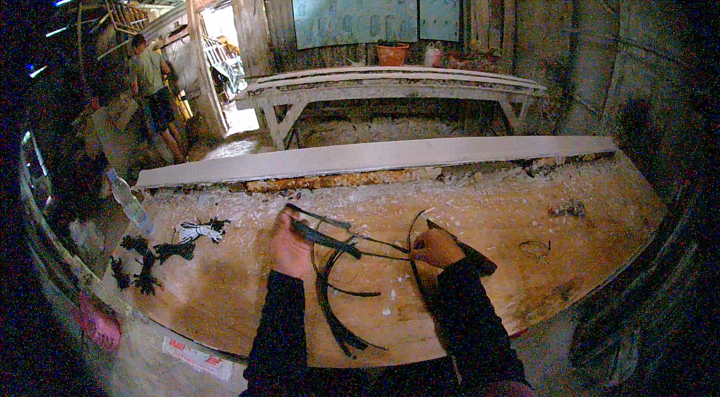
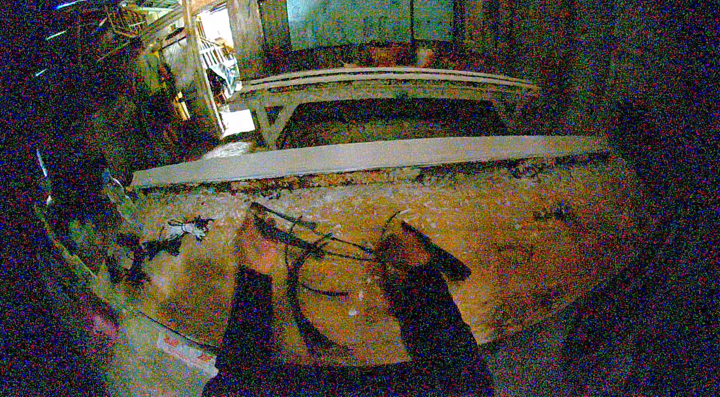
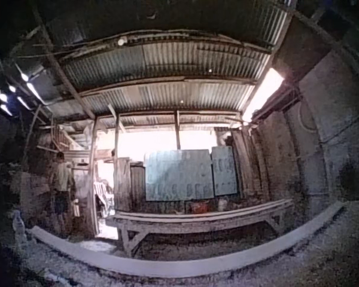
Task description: The person uses a knife to cut black cable ties into smaller pieces on a wooden workbench. The person repeatedly picks up, cuts, and separates the ties, accumulating cut pieces on the table.
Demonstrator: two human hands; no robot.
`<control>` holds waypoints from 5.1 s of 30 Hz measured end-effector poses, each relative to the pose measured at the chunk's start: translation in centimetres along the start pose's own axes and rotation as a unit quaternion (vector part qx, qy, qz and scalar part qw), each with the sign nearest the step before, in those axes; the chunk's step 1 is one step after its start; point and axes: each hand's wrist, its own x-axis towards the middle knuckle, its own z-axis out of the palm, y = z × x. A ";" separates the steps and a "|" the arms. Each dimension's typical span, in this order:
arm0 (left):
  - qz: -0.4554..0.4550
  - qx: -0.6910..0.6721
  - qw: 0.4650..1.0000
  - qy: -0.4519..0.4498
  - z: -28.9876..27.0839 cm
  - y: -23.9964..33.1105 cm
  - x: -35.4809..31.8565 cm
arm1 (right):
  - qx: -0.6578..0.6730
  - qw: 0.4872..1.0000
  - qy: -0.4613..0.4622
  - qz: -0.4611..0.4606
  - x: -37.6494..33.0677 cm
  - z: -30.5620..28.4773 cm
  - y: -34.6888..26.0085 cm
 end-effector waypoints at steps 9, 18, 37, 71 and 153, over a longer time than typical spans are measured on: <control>0.014 -0.114 0.990 -0.079 -2.1 3.5 1.6 | 0.032 0.998 0.004 0.060 -0.1 -0.4 1.0; -0.212 0.246 0.945 -0.032 1.6 -1.8 -1.6 | 0.040 0.997 0.038 0.046 0.1 0.6 0.6; -0.191 0.408 0.868 -0.206 2.3 -5.7 -3.2 | 0.508 0.858 -0.046 0.066 -0.8 -0.2 -6.4; -0.024 0.577 0.770 -0.270 1.7 -7.1 -3.7 | 0.365 0.922 0.128 -0.010 -0.3 2.4 -5.8; -0.257 0.453 0.844 -0.127 1.6 -1.5 -1.3 | 0.646 0.747 0.138 0.073 0.0 -0.5 -5.3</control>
